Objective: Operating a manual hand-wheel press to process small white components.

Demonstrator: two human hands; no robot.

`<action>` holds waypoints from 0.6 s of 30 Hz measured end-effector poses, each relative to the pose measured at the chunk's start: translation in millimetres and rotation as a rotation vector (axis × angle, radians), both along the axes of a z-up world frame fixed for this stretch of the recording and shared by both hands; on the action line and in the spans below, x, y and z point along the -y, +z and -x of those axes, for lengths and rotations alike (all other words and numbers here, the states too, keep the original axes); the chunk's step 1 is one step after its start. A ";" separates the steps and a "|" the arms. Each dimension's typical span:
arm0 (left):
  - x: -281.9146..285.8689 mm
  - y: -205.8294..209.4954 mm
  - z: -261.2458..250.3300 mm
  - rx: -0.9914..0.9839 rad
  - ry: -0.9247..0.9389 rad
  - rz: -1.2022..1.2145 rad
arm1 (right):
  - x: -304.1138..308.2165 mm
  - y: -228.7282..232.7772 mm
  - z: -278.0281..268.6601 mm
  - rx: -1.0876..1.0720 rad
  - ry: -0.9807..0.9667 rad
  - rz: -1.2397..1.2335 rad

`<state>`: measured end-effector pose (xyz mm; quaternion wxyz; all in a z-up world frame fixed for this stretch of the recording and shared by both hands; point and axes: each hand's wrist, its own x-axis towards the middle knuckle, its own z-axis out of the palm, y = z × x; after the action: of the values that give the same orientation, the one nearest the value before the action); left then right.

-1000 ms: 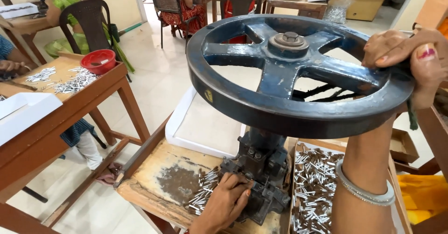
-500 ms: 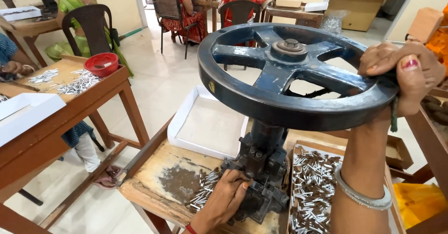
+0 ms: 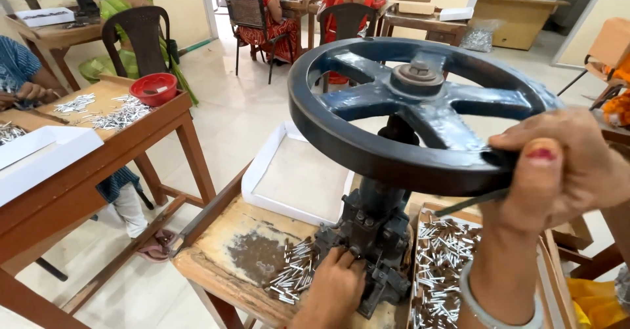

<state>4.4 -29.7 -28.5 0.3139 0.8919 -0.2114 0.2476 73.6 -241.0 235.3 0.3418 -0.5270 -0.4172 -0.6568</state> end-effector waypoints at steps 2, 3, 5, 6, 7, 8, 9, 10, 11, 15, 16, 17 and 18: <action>5.8 -14.2 -7.5 0.184 0.036 -0.065 | 22.7 -6.0 -27.6 -0.200 0.440 -0.055; 7.8 -15.7 -5.0 0.183 0.040 -0.065 | 36.0 2.2 -35.7 -0.201 0.443 -0.054; 7.8 -17.3 -3.5 0.043 0.028 0.246 | 59.5 19.4 -54.5 -0.300 0.486 0.157; 22.4 -39.4 -6.8 0.047 0.034 0.242 | 64.6 26.7 -61.2 -0.296 0.492 0.155; 36.7 -61.8 -10.7 0.083 -0.186 0.275 | 69.8 33.7 -68.3 -0.366 0.520 0.316; 52.8 -86.1 -12.0 0.111 -0.408 0.308 | 76.5 38.6 -74.2 -0.437 0.544 0.479; 48.9 -79.7 -4.4 0.109 -0.404 0.306 | 76.7 40.1 -72.6 -0.439 0.548 0.477; 45.8 -73.0 2.8 0.030 -0.420 0.363 | 76.3 42.7 -71.4 -0.407 0.471 0.530; 42.7 -66.1 10.1 -0.049 -0.435 0.421 | 75.8 45.4 -70.0 -0.375 0.394 0.581; -54.9 -2.9 13.0 0.146 0.182 0.498 | 101.3 4.6 -122.0 -0.419 0.617 0.374; -80.0 -8.9 6.3 -0.027 0.356 0.369 | 97.1 8.5 -116.1 -0.421 0.576 0.385; -105.3 -14.9 -0.1 -0.202 0.526 0.234 | 92.8 12.3 -110.2 -0.423 0.535 0.395; -107.8 -20.1 -4.5 -0.201 0.529 0.235 | 88.1 17.8 -103.6 -0.422 0.538 0.396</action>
<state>8.9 78.1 -48.6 0.3587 0.8936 0.0904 0.2542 177.2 -329.1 253.0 0.4719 -0.5779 -0.5795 -0.3280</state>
